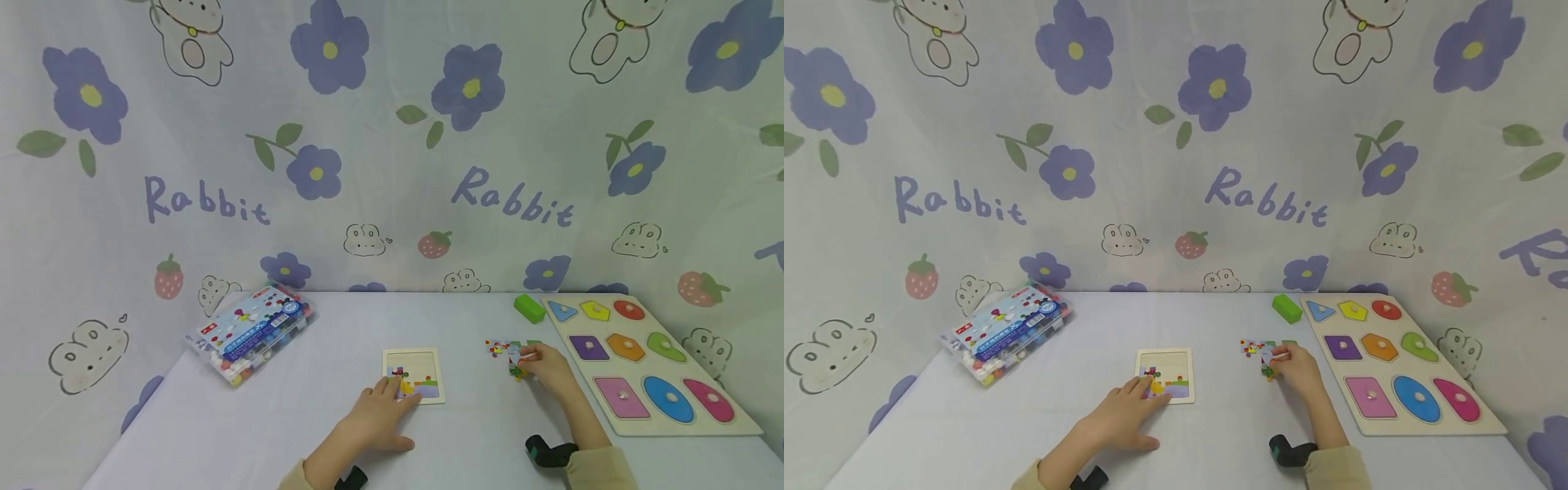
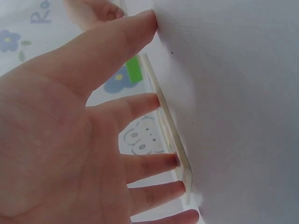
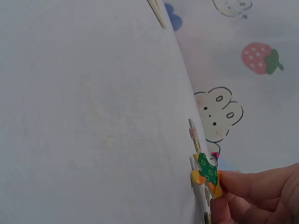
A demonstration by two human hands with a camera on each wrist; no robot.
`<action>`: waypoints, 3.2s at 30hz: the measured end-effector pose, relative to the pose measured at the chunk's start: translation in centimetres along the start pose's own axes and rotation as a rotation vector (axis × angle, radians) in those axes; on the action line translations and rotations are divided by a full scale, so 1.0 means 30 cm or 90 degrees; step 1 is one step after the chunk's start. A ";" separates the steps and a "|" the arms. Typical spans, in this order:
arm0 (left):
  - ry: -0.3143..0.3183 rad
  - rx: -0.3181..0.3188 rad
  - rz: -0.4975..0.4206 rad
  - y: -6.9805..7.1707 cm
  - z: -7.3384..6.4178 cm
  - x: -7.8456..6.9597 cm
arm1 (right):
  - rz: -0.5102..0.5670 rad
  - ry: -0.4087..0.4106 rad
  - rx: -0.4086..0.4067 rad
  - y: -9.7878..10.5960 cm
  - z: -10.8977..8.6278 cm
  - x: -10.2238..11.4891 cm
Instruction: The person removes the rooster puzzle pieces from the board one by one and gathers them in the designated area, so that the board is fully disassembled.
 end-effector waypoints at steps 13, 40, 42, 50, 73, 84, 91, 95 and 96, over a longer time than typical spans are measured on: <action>-0.002 -0.004 -0.001 0.003 -0.002 0.000 | -0.056 0.012 -0.045 0.003 -0.003 -0.011; -0.007 -0.025 -0.010 -0.014 0.007 0.009 | 0.072 0.059 -0.092 -0.061 -0.014 0.081; -0.008 -0.028 -0.008 -0.014 0.006 0.009 | 0.092 0.054 -0.081 -0.079 -0.012 0.090; -0.018 -0.036 0.003 -0.008 0.000 0.004 | 0.150 0.061 -0.039 -0.144 -0.017 0.133; 0.004 -0.025 0.059 -0.016 0.006 -0.005 | 0.140 0.137 0.055 -0.383 -0.033 0.306; -0.015 -0.046 0.099 -0.006 0.002 -0.016 | 0.115 0.195 0.108 -0.463 -0.043 0.349; -0.009 -0.034 0.088 -0.009 0.003 -0.017 | 0.066 0.228 0.122 -0.492 -0.053 0.374; -0.007 -0.033 0.096 -0.005 -0.001 -0.021 | -0.001 0.250 0.126 -0.507 -0.060 0.385; -0.007 -0.033 0.100 -0.003 -0.003 -0.022 | -0.020 0.254 0.124 -0.511 -0.062 0.386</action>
Point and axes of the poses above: each hand's wrist, its own z-axis towards the middle knuckle, its own y-axis out of the back of the hand, x = y × z, the point moved 4 cm from there along z, towards the middle knuckle, and after that the axes turned 6 degrees about -y, right-handed, at the moved point
